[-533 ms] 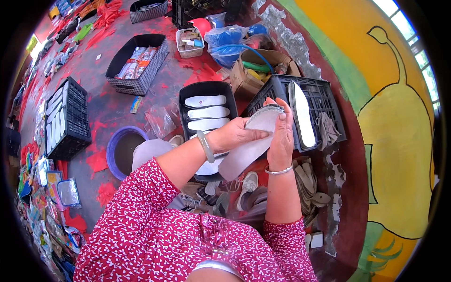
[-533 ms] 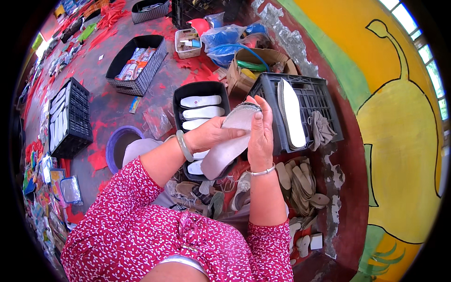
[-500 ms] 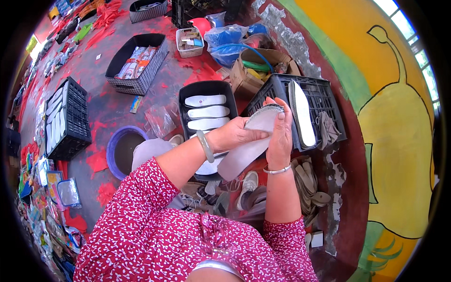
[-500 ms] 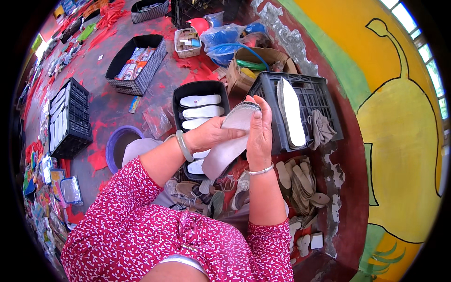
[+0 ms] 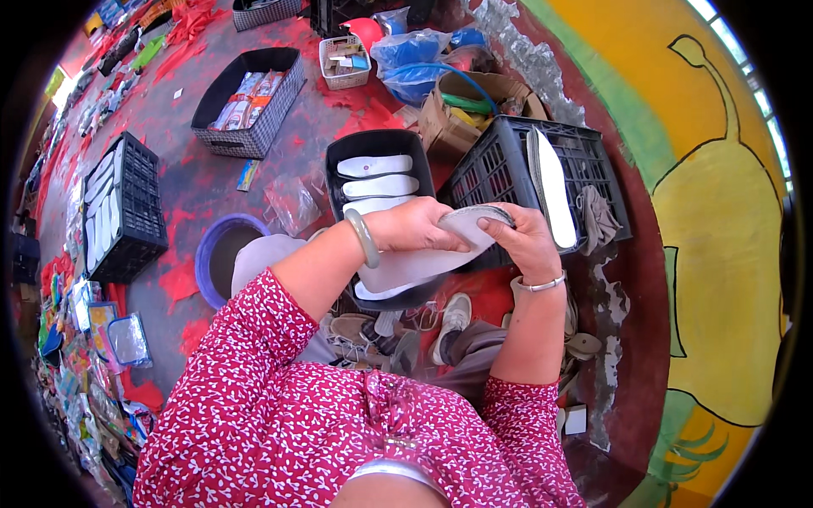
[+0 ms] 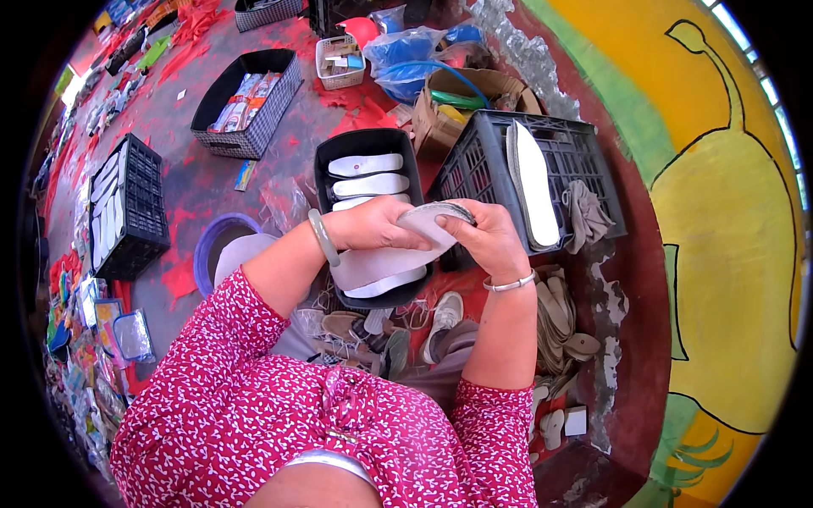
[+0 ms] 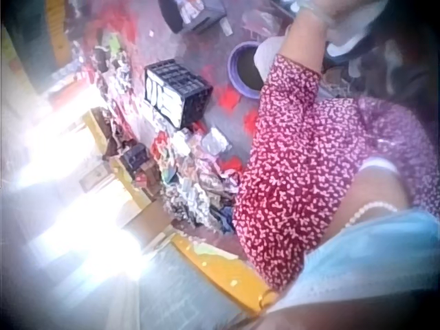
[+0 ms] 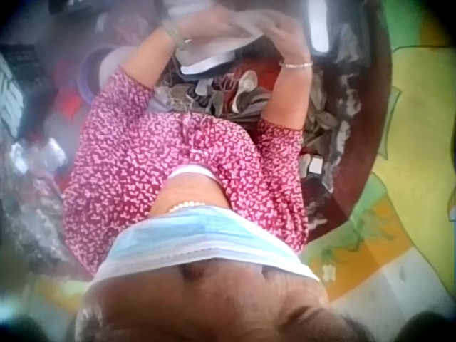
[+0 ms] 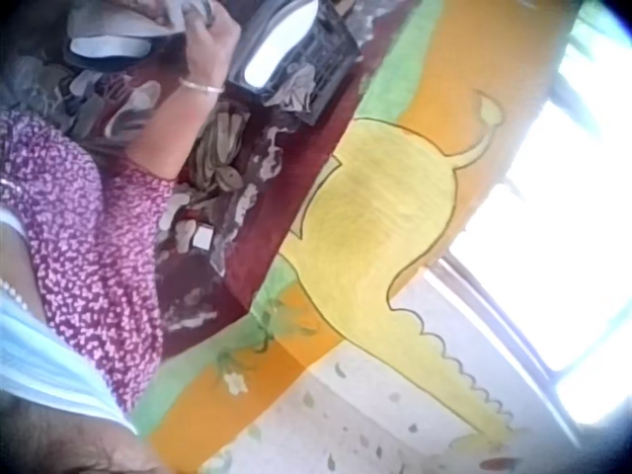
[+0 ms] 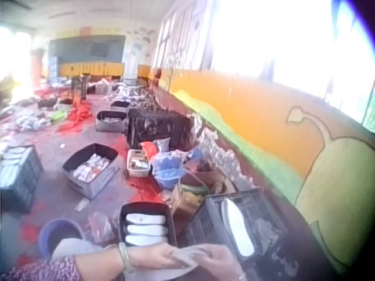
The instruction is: The person handles shoe insoles, wipes some with a cloth, and places them into a black bin.
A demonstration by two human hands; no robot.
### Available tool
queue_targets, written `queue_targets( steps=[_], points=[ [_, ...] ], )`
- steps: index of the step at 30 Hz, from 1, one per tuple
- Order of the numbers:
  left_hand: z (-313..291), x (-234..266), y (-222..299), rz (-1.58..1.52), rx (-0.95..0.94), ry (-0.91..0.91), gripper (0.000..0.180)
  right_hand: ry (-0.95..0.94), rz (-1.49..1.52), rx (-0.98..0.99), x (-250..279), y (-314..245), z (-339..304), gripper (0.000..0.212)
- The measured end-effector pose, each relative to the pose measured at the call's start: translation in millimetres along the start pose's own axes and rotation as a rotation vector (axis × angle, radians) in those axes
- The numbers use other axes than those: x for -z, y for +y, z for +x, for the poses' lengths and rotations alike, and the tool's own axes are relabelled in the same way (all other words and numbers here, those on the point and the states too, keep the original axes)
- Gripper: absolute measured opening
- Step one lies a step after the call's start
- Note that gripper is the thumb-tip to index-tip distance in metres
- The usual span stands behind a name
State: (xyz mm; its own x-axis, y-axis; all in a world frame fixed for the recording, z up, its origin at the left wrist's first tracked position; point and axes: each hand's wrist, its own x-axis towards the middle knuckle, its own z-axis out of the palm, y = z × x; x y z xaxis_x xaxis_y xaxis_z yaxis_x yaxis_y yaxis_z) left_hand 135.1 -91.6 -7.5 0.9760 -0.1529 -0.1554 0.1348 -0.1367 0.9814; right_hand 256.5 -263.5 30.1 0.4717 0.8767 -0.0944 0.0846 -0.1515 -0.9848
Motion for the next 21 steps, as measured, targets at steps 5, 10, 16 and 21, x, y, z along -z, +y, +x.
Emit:
queue_targets(
  steps=[5,10,16,21],
  points=[
    [-7.3,35.3,2.9,0.018,-0.162,0.559,0.034,0.38,0.061,0.091,29.5,-18.2,-15.5,0.023],
    [-1.9,33.5,-12.9,-0.608,-0.096,0.776,0.036,0.862,0.412,0.247,25.8,10.5,1.9,0.024],
    [16.6,-2.1,-7.9,-1.182,-0.198,0.488,0.052,0.69,0.609,0.148,-41.2,18.9,21.6,0.029],
    [19.0,8.5,-3.8,-1.334,-0.388,0.448,0.04,0.541,0.522,0.088,-52.8,17.7,18.1,0.032]
  ],
)
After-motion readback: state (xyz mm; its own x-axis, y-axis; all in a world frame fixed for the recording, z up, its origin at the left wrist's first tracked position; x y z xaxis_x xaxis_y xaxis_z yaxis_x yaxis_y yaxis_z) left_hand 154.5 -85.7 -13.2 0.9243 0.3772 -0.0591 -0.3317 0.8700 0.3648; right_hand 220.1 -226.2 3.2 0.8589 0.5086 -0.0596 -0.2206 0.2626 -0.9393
